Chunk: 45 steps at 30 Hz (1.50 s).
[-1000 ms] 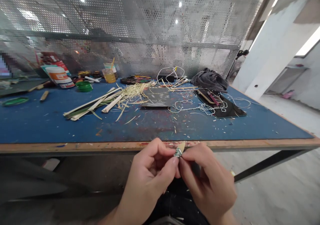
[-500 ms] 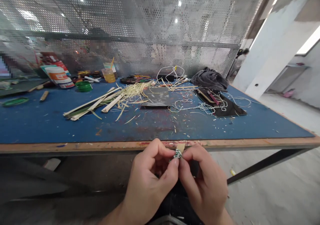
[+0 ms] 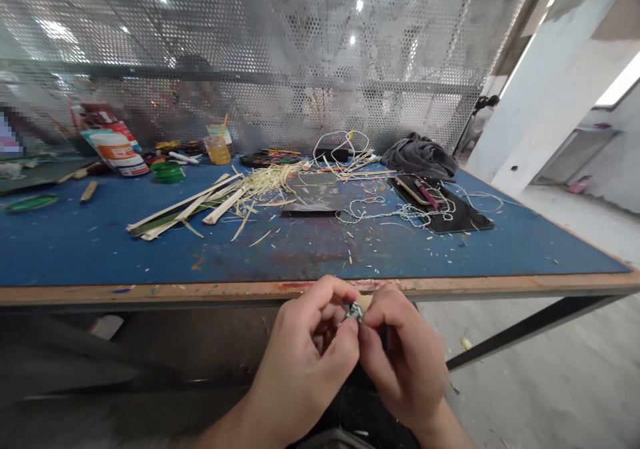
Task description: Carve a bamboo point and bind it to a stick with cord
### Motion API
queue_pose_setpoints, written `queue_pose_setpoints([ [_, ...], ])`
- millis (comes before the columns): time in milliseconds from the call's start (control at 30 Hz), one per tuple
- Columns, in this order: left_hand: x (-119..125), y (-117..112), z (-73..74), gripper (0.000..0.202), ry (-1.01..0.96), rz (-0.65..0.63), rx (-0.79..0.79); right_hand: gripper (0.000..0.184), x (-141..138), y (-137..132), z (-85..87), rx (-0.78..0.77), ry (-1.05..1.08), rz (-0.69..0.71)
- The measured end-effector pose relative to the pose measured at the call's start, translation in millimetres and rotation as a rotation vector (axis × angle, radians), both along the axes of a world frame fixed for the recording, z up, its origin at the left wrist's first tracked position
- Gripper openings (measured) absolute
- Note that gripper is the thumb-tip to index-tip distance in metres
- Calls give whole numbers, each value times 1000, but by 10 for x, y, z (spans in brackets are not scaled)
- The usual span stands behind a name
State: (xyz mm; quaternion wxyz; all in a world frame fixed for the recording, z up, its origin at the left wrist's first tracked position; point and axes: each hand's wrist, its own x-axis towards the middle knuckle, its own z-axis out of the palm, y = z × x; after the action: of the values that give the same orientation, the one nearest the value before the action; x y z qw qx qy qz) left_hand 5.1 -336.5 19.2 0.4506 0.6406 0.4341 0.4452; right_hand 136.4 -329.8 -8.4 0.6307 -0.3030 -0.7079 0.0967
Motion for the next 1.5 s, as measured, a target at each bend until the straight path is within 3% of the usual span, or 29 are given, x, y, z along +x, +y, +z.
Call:
queue_pose_setpoints([
  [167,-5,35,37,17,-94,-34,-71,21,18,-22,55,44,-61,-29],
  [367,-71,94,41,31,-322,-265,-440,18,61,-25,44,185,-113,-12],
  [467,-89,110,76,39,-391,-293,-528,15,79,-30,-10,283,-167,-79],
  [633,-102,112,36,49,-481,-266,-570,13,95,-53,-41,325,-225,-107],
  [833,-96,134,-61,54,-577,-236,-592,21,84,-68,14,242,-108,43],
  [1000,-98,112,-19,50,-698,-151,-451,38,43,-126,-95,142,-188,66],
  [1167,-99,26,-12,40,-648,-88,-370,42,28,-138,-121,107,-176,11],
  [1267,-87,1,-28,37,-662,-157,-356,38,25,-129,-42,151,-52,45],
  [1367,-66,1,-33,37,-688,-205,-394,24,24,-126,48,219,87,-7],
  [1500,-41,6,-43,38,-719,-198,-457,16,45,-121,133,205,18,-39],
])
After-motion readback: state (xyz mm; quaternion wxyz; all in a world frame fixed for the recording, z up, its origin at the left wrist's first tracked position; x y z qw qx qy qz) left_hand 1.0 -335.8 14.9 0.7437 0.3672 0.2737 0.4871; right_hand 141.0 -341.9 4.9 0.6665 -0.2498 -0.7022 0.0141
